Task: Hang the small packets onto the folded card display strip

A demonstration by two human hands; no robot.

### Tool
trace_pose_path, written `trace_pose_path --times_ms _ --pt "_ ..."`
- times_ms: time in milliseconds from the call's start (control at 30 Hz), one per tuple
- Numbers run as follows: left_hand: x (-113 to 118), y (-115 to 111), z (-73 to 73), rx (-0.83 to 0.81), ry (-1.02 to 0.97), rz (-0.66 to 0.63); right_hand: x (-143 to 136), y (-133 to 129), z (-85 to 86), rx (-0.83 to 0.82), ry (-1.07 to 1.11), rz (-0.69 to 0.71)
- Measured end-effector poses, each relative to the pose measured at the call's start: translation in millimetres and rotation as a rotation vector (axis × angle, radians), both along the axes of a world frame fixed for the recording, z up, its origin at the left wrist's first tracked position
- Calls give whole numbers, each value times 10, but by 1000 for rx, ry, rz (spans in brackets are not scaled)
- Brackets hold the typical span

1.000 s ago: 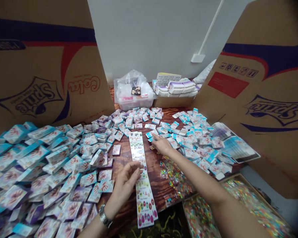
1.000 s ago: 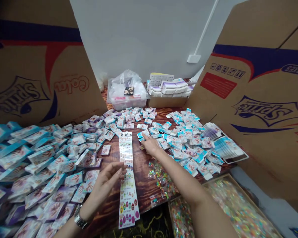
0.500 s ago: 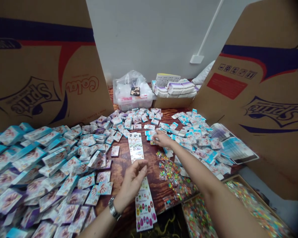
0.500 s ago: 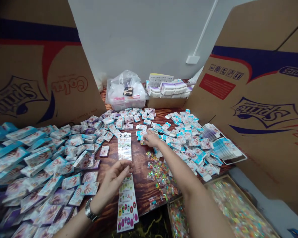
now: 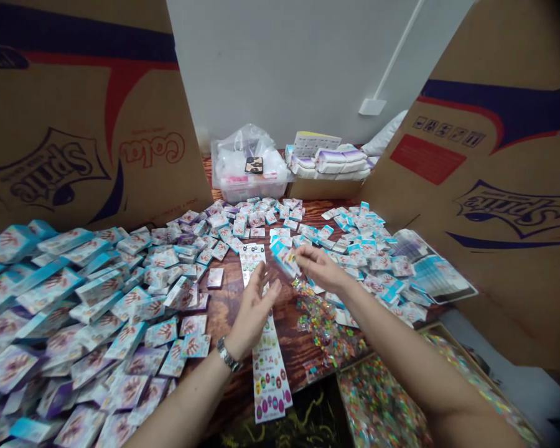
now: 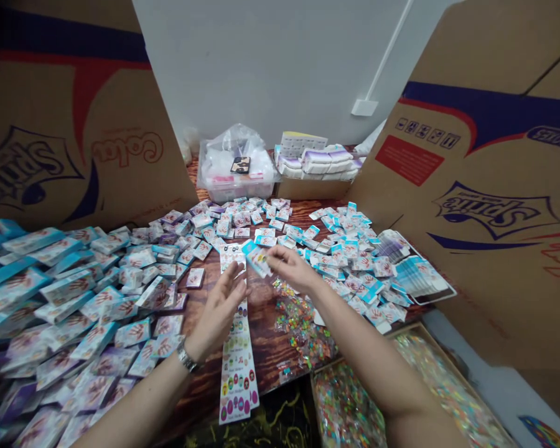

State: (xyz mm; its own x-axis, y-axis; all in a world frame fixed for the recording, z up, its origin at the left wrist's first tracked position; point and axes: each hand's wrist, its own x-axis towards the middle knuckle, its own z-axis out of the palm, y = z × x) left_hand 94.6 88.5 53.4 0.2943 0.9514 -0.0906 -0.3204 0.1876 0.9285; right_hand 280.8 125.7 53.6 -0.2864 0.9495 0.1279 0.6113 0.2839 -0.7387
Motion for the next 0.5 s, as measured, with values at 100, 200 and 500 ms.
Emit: trace_pose_path --times_ms 100,200,500 --pt "49 47 52 -35 -111 0 -185 -202 75 -97 222 149" --pt "-77 23 69 -108 -87 12 -59 -156 69 -121 93 169" --pt "-613 -199 83 -15 318 -169 435 463 -348 -255 -486 392"
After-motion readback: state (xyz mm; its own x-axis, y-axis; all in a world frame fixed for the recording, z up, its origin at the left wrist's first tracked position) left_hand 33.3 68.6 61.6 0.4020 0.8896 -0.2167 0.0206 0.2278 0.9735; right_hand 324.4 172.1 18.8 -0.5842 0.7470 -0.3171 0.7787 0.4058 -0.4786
